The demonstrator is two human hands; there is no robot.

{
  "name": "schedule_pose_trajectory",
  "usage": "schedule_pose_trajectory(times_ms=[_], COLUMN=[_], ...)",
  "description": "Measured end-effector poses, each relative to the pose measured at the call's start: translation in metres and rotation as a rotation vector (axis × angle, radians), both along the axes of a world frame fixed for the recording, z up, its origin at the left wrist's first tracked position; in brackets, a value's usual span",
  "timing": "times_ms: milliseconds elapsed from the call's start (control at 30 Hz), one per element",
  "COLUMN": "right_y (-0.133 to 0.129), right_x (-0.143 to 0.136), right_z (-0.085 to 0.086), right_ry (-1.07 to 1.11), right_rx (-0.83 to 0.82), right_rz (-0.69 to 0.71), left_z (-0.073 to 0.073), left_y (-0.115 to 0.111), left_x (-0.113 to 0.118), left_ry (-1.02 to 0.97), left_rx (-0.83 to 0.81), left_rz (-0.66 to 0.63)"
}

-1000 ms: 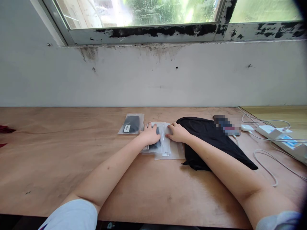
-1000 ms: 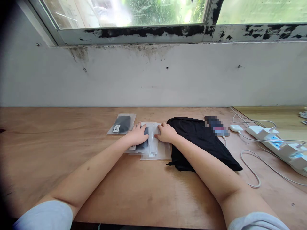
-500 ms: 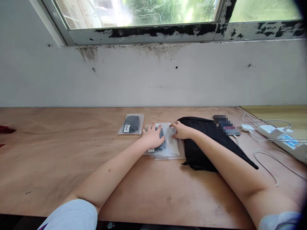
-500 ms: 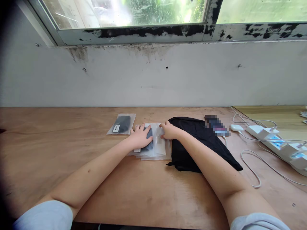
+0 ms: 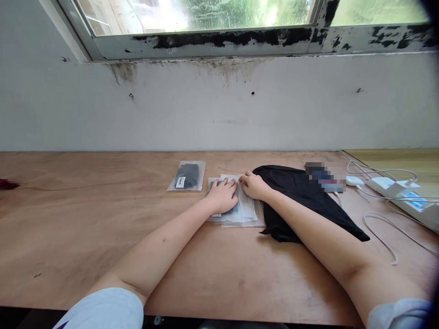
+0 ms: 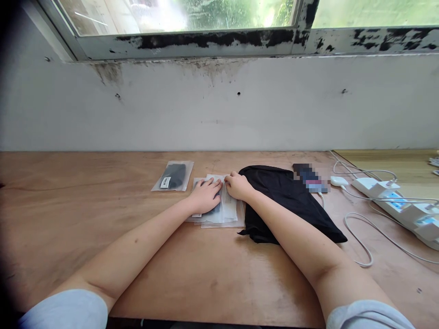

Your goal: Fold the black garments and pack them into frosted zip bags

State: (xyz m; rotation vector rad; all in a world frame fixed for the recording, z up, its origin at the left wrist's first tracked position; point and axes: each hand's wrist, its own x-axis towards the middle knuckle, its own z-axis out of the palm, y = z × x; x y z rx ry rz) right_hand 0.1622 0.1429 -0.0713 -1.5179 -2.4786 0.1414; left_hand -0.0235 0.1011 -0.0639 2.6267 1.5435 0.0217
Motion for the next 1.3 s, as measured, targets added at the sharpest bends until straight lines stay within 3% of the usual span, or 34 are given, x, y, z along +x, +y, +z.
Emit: schedule_pose_trajectory(times_ms=[700,1133,1300], right_y=[0.000,-0.001,-0.004], right_x=[-0.004,-0.014,-0.012], right_z=[0.001,-0.003,-0.003], right_ry=[0.079,0.055,0.038], right_rx=[-0.009,-0.013,-0.012], right_rz=[0.022,-0.077,-0.029], left_z=[0.000,-0.003,-0.001], left_y=[-0.004,-0.003,-0.003], left_x=[0.002,0.003,0.004], left_ry=[-0.027,-0.048,-0.037], left_rx=[0.061,0.067,0.041], left_rz=[-0.001,0.031,0.050])
